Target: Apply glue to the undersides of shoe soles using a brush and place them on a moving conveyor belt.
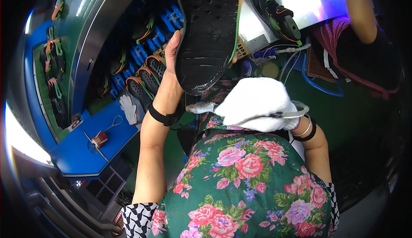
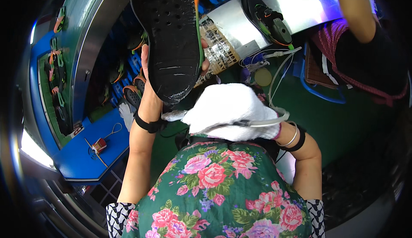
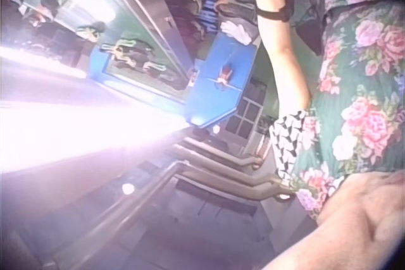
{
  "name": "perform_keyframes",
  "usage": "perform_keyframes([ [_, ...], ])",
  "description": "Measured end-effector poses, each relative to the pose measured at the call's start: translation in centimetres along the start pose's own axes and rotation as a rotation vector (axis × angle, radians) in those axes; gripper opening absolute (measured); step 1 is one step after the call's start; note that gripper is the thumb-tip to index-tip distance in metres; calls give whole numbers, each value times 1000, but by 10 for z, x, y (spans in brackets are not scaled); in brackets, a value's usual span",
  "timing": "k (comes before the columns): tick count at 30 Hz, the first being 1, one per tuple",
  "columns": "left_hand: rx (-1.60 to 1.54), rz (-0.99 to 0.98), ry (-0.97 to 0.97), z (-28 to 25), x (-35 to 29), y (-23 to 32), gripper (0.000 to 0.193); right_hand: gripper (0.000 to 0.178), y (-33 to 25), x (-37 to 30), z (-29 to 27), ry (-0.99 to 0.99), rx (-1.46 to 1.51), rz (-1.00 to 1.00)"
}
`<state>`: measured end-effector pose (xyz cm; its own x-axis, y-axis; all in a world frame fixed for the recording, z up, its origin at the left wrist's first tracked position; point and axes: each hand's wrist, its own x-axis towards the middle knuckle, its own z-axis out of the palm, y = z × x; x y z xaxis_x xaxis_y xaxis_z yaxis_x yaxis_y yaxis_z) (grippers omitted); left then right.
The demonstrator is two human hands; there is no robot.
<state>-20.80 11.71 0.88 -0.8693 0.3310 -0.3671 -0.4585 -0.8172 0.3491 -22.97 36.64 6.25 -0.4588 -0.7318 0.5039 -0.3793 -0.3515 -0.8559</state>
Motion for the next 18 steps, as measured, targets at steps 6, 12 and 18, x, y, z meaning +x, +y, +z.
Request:
perform_keyframes([
  [6,148,-52,192,-1,0,5,89,29,8,-8,9,6,-186,19],
  [12,144,-56,241,-16,3,10,79,26,13,-8,6,35,23,-61],
  [18,48,-100,140,-21,6,12,75,20,15,-3,1,60,10,60],
])
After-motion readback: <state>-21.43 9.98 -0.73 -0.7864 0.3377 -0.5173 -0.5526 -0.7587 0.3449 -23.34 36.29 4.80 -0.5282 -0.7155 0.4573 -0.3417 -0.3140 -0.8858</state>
